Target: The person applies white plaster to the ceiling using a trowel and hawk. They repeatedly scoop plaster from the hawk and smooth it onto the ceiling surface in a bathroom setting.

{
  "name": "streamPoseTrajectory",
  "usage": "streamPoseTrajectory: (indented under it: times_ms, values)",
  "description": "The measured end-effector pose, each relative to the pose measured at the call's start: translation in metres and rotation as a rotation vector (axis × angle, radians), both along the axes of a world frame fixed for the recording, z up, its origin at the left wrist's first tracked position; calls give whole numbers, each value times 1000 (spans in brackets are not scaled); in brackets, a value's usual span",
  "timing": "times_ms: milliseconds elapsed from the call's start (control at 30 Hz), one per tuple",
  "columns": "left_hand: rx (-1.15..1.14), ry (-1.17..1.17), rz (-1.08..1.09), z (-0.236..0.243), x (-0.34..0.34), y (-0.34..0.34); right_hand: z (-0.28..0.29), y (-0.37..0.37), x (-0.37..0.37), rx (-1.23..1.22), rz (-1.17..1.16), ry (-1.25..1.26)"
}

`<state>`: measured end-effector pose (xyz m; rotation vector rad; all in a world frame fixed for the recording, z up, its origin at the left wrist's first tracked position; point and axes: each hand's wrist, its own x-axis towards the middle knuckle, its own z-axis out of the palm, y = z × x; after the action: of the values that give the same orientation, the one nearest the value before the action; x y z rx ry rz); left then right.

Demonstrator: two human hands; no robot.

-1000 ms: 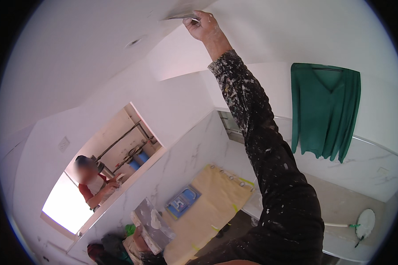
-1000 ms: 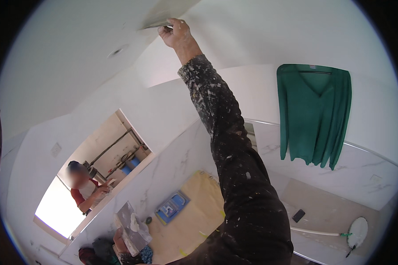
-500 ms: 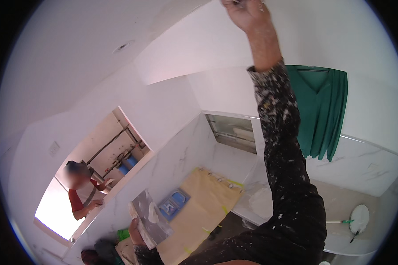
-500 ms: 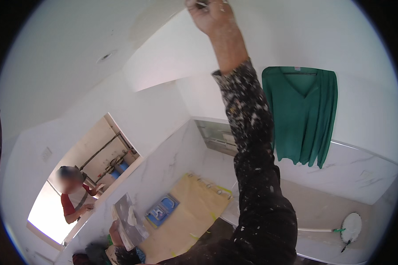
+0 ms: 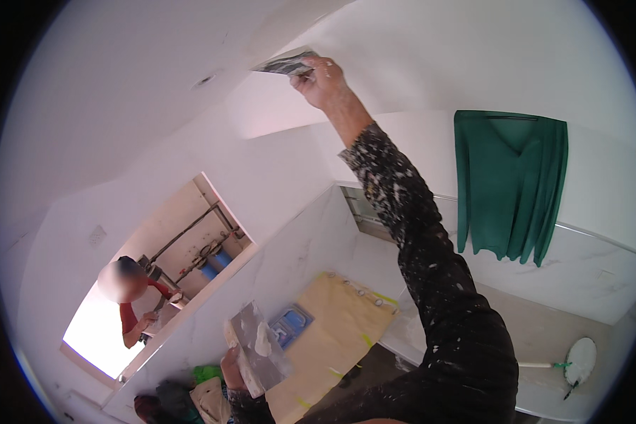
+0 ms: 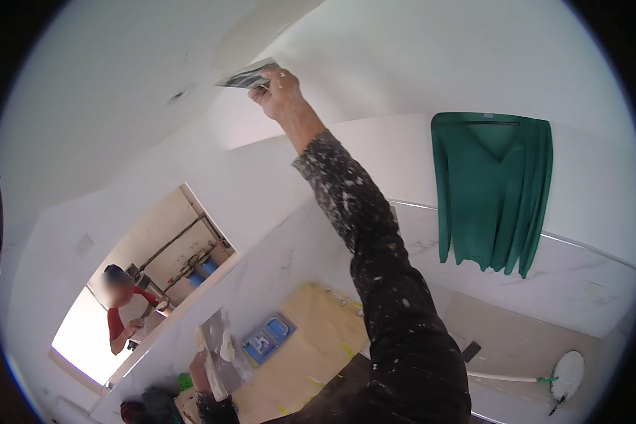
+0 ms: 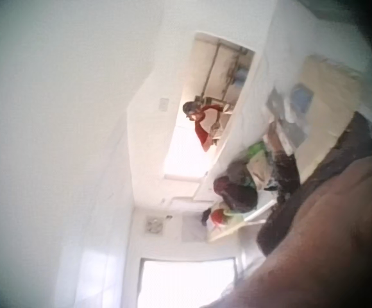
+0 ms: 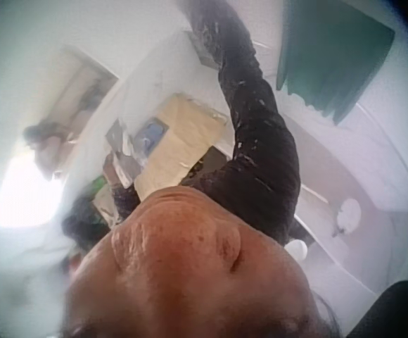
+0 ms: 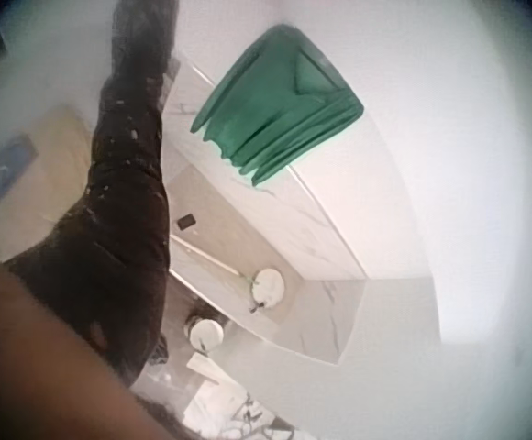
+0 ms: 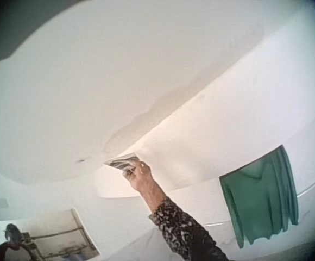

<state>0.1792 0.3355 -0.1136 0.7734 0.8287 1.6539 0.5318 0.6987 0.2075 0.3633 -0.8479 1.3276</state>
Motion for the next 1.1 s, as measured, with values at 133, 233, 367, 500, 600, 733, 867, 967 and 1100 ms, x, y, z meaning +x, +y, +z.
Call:
streamPoseTrajectory:
  times_ms: [133,233,367,500,600,733,867,967,1100]
  values:
    - [25,-50,47,-12,-8,-32,14,45,-18,-101,142,26]
    - [-56,-44,207,-20,-22,-62,15,81,-25,219,-1596,-641]
    - [-76,-50,355,-32,-37,-97,18,123,-42,327,-1905,-350]
    - [-75,-48,435,-40,-39,-114,31,143,-49,251,-1521,-442]
    - [-79,-37,460,-42,-39,-119,40,138,-46,118,305,158]
    - [-62,-35,470,-43,-39,-124,51,109,-36,58,335,199]
    - [-48,-23,461,-40,-41,-124,60,74,-20,-45,322,195]
    - [-34,-13,448,-36,-42,-120,62,51,-4,-35,290,151]
    - [-37,-10,400,-28,-45,-114,59,34,16,25,178,122]
